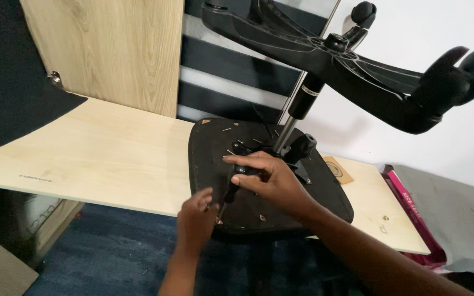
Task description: The person works on an office chair placed upside down on a wooden surface, using a hex key to turn screws on the metal mounting plate under the seat. They hold the plate and mechanism steady with one hand while repeatedly rotating the key with the other.
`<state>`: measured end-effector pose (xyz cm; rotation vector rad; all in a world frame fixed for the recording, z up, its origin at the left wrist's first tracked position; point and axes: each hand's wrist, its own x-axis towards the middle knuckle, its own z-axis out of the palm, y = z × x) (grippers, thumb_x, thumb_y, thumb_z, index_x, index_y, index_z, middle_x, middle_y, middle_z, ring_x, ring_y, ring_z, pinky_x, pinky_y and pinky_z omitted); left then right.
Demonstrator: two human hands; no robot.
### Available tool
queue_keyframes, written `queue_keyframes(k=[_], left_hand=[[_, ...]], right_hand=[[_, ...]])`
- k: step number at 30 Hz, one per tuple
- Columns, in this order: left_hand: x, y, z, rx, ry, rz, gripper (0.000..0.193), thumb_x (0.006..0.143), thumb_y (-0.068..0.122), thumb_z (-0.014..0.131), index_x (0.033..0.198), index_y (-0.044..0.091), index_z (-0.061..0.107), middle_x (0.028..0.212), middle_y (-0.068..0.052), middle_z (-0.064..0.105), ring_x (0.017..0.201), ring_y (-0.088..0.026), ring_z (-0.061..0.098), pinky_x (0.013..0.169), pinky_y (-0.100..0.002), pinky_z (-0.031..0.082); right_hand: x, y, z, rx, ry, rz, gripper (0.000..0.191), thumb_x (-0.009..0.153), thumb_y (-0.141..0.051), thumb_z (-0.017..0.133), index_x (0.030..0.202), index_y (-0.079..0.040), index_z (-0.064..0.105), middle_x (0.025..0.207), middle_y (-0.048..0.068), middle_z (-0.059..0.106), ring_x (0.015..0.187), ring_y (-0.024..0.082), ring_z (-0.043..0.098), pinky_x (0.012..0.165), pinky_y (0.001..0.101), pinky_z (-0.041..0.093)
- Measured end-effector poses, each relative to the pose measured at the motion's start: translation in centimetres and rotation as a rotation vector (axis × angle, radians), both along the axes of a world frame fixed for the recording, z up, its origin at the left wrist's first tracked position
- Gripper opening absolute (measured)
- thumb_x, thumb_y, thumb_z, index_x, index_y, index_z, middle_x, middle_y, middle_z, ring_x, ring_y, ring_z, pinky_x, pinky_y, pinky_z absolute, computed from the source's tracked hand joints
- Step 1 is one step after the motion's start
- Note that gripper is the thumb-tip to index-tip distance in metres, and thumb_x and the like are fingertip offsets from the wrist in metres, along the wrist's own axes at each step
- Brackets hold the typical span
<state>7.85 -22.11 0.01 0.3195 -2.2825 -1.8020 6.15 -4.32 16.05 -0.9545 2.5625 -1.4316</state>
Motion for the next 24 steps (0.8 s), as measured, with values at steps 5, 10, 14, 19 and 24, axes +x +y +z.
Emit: queue_keyframes(k=[5,10,14,19,24], left_hand=[[-0.5,-0.3,10.9,0.274,0.38,-0.012,0.035,0.097,0.019,0.068,0.127,0.001,0.066,0.111,-0.016,0.077,0.106,-0.023,0.077,0.093,-0.033,0.063],[2.4,-0.1,17.4,-0.262,0.345,-0.134,0.023,0.079,0.012,0.078,0.101,0.009,0.08,0.097,-0.014,0.078,0.094,-0.026,0.077,0.081,-0.036,0.06],[3.7,0.5,18.3,-0.403,0.399,-0.046,0.019,0.075,0.008,0.08,0.093,0.01,0.081,0.098,-0.013,0.077,0.088,-0.033,0.074,0.076,-0.04,0.058],[2.9,0.9,17.8,-0.357,0.351,-0.109,0.017,0.077,0.011,0.08,0.093,0.009,0.081,0.094,-0.012,0.077,0.087,-0.026,0.077,0.078,-0.036,0.06],[1.9,2.2,16.9,-0.266,0.279,-0.106,0.032,0.073,0.016,0.083,0.104,0.009,0.078,0.105,-0.012,0.074,0.09,-0.026,0.076,0.075,-0.036,0.061]], right_hand=[[-0.8,0.0,0.0,-0.178,-0.263,-0.021,0.073,0.086,-0.011,0.071,0.152,-0.011,0.039,0.118,0.012,0.073,0.11,0.017,0.073,0.097,0.0311,0.06],[-1.5,0.0,-1.7,-0.328,-0.304,0.119,0.072,0.09,-0.005,0.07,0.153,-0.01,0.035,0.131,0.013,0.066,0.123,0.02,0.065,0.108,0.0348,0.053],[-1.6,0.2,-3.9,-0.297,-0.33,0.21,0.06,0.088,0.003,0.074,0.143,-0.003,0.05,0.131,0.01,0.064,0.121,0.018,0.065,0.105,0.0362,0.056],[-1.6,0.5,-6.6,-0.105,-0.19,0.085,0.038,0.086,-0.002,0.076,0.123,-0.005,0.065,0.113,0.001,0.075,0.108,0.012,0.073,0.095,0.0297,0.06],[-2.1,0.2,-9.3,0.381,-0.088,-0.088,0.022,0.093,-0.019,0.077,0.106,-0.002,0.073,0.092,0.013,0.076,0.087,0.026,0.072,0.081,0.037,0.058]])
